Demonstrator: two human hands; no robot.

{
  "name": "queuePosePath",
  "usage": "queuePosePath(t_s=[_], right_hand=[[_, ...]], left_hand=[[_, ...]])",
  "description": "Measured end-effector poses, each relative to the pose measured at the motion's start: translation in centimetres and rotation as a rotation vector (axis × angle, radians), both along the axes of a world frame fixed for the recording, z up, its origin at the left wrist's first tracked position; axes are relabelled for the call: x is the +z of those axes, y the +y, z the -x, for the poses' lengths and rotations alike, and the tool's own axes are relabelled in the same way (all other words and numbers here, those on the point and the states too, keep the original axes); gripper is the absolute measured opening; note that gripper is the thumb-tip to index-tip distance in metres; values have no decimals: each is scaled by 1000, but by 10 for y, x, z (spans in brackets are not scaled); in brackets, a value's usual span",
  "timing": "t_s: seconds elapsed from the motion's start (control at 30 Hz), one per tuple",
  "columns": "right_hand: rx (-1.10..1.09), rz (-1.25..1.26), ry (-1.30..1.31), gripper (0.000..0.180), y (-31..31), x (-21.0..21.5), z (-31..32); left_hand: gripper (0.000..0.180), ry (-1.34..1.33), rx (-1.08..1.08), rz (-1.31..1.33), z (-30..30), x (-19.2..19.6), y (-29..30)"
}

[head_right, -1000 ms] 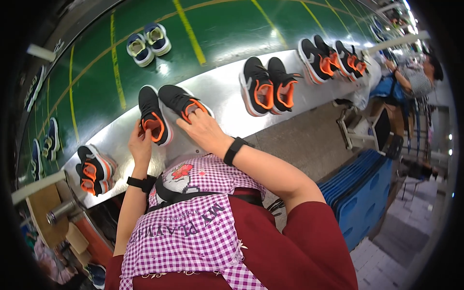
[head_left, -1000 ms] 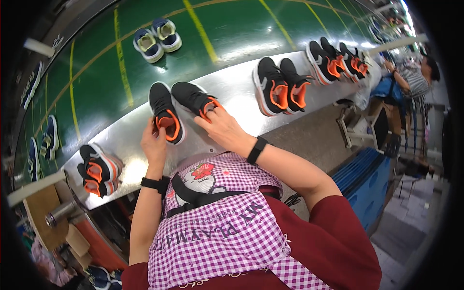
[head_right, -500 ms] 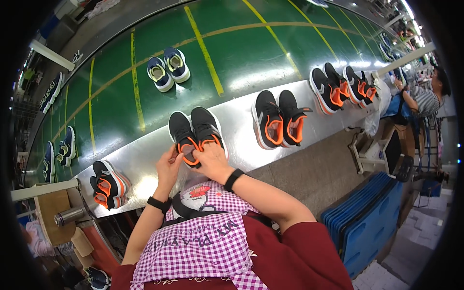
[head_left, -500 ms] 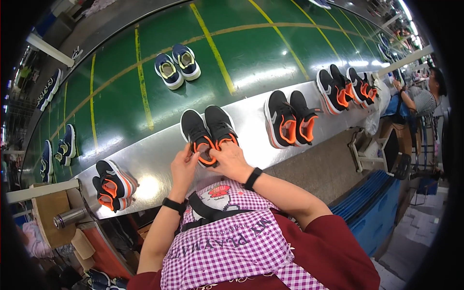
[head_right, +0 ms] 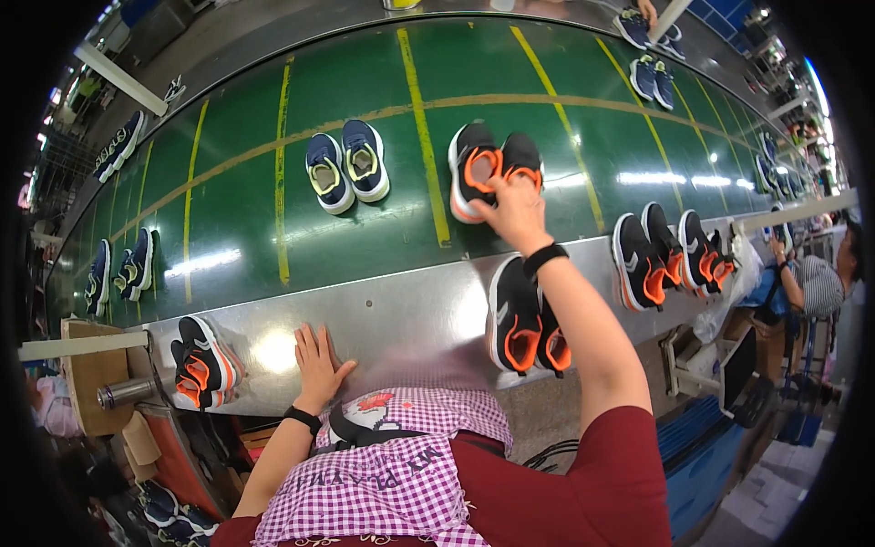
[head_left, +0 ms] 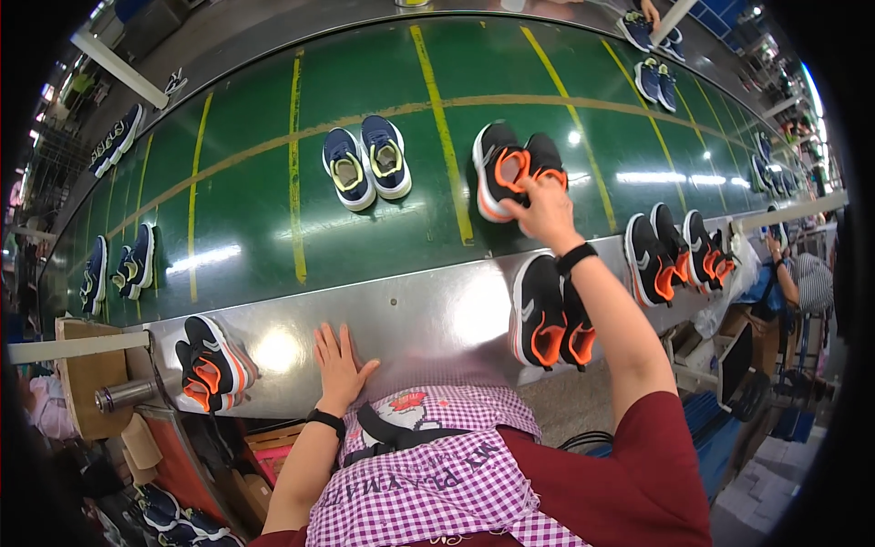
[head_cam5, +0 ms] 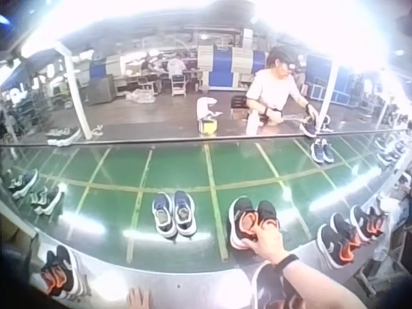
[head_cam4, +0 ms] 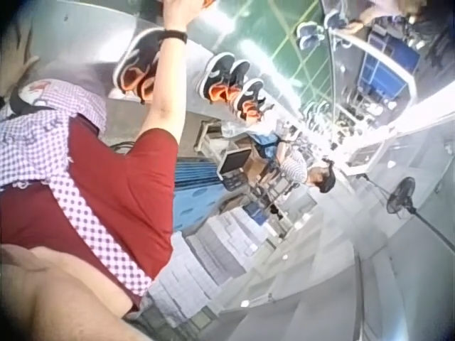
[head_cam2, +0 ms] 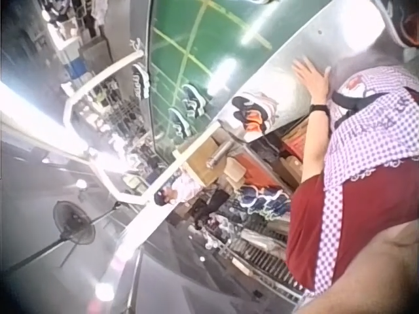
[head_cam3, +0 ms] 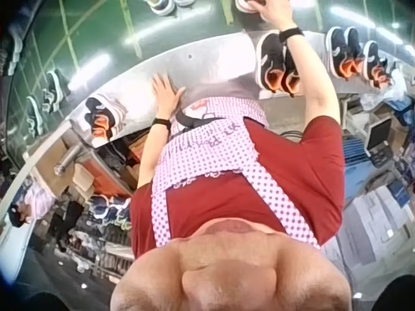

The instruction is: Organizing and aligning pairs of sneakers on a conveyor belt in a manufacturing facility.

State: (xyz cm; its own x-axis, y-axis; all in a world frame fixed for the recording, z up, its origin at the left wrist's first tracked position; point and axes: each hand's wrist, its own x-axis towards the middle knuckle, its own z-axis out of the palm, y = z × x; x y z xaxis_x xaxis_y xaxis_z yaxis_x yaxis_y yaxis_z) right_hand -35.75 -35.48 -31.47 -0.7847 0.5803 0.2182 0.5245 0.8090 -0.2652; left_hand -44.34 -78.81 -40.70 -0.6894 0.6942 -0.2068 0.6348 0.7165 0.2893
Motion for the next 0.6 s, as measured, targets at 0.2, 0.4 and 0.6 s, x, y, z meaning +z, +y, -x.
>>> queuePosePath(t_s=[0.2,0.4,0.6], right_hand=[[3,217,-320,58,81,-39,8],[32,317,79,54,52,45,-33],[-167,597,7,28,-39,121,-145]], left_hand=[[93,-27,-12,36,-7,6,-4],[93,10,-35,30,0,3,-4],[91,110,-92,-15,8,-3,-7]])
